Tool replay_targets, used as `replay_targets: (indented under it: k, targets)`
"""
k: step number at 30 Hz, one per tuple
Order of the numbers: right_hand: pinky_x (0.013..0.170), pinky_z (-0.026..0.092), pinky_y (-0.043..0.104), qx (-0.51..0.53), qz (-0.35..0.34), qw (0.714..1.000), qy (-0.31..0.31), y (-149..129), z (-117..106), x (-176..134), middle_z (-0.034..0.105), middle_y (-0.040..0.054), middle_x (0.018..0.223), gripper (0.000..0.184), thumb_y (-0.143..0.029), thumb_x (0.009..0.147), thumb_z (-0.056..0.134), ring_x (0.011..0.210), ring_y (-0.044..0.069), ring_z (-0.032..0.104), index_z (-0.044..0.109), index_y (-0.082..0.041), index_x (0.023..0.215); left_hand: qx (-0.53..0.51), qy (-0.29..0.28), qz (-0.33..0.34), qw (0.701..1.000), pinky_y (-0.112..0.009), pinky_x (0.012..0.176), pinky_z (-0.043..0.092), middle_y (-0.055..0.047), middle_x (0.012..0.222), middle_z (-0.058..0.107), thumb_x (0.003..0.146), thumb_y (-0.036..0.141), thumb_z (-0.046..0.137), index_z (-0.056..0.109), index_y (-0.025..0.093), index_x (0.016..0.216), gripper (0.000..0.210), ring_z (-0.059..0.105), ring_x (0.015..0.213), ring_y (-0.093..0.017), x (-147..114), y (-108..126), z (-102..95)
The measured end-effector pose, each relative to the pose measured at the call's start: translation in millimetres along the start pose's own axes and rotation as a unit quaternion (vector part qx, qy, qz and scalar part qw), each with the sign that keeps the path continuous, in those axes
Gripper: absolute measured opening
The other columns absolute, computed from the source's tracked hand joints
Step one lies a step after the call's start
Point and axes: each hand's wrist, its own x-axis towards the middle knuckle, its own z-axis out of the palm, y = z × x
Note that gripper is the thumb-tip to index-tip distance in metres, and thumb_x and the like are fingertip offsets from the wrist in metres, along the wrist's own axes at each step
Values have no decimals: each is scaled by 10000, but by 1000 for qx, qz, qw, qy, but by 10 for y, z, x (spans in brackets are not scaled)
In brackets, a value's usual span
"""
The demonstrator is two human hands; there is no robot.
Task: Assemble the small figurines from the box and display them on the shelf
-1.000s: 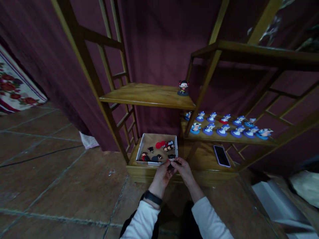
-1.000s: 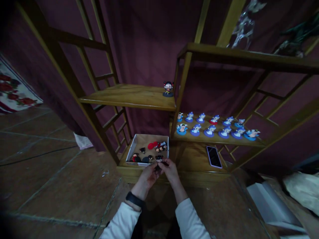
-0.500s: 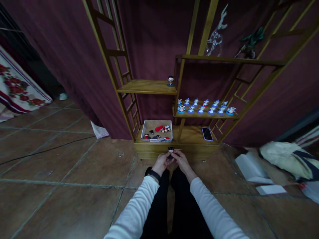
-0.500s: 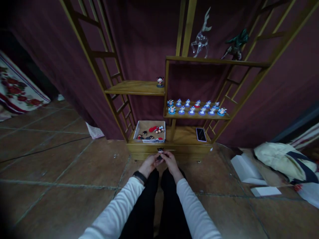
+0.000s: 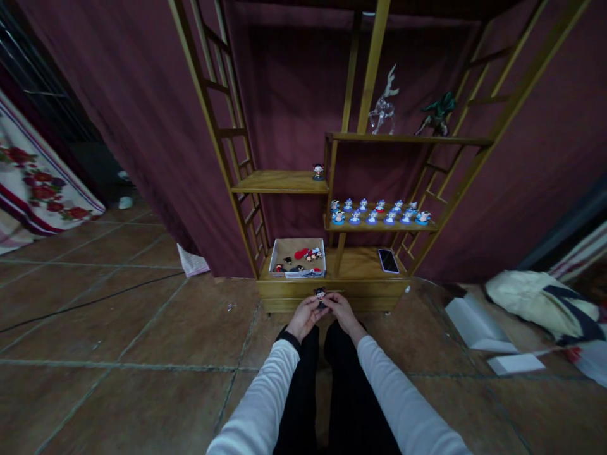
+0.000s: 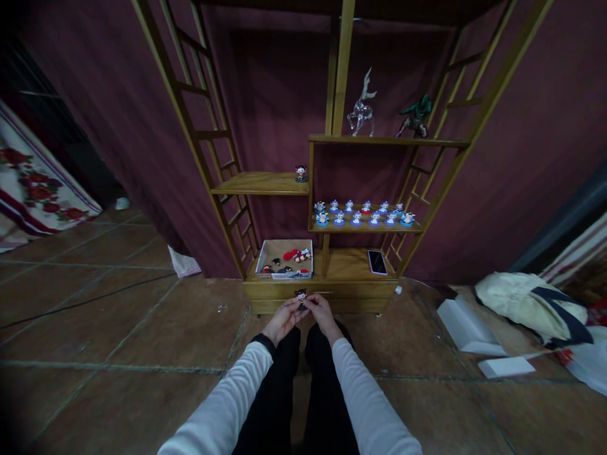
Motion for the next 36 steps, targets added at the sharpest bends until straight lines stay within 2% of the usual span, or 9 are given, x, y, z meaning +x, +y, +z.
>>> replay_targets:
  k: [7, 11, 15, 21, 25, 30, 36]
  targets:
    - [498, 355, 208, 9, 31, 999, 30, 50, 5, 145, 619, -14, 670, 329, -440, 548, 734, 567, 104, 515, 621, -175, 708, -11, 6, 1, 1000, -353, 833, 530, -85, 869, 672, 748, 23, 616, 635, 105, 834, 121, 659, 755, -148, 151, 22, -44]
    - [486, 383, 223, -17, 40, 999, 15, 77, -42, 214, 633, -13, 650, 351, -462, 528, 740, 513, 113, 552, 618, -180, 698, -7, 10, -4, 1000, -337, 782, 547, -87, 857, 675, 734, 2, 616, 614, 107, 834, 145, 662, 742, -155, 288, -13, -80]
    - [467, 401, 243, -24, 51, 998, 9, 79, -94, 268, 627, -20, 584, 370, -468, 482, 763, 456, 128, 567, 594, -182, 644, 8, 36, -19, 999, -333, 742, 557, -92, 843, 673, 718, -13, 626, 592, 109, 846, 180, 668, 727, -165, 389, -40, -94]
    - [452, 396, 249, -29, 58, 997, 39, 94, -111, 329, 602, -30, 524, 340, -420, 437, 784, 418, 114, 524, 585, -183, 578, 12, 70, -24, 997, -337, 717, 566, -62, 811, 667, 735, -15, 602, 561, 131, 873, 205, 658, 682, -143, 449, -95, -73]
    - [467, 414, 260, -30, 68, 997, 30, 94, -119, 327, 613, -19, 539, 317, -394, 444, 780, 428, 118, 529, 594, -175, 577, 1, 90, -9, 996, -358, 716, 565, -58, 775, 654, 721, -49, 586, 554, 123, 814, 198, 643, 649, -139, 451, -142, -59]
    - [492, 425, 259, -39, 39, 998, 21, 100, -115, 303, 610, -24, 568, 309, -405, 471, 760, 461, 114, 526, 592, -177, 595, 6, 65, -4, 998, -370, 717, 565, -63, 796, 655, 720, -65, 566, 561, 124, 825, 216, 646, 681, -154, 418, -131, -67]
    - [588, 434, 240, -21, 10, 1000, 13, 98, -92, 263, 633, -7, 690, 299, -424, 522, 732, 629, 121, 546, 611, -174, 632, -4, 42, -3, 999, -349, 766, 551, -86, 874, 663, 754, -13, 570, 585, 121, 893, 194, 653, 756, -156, 401, -98, -101]
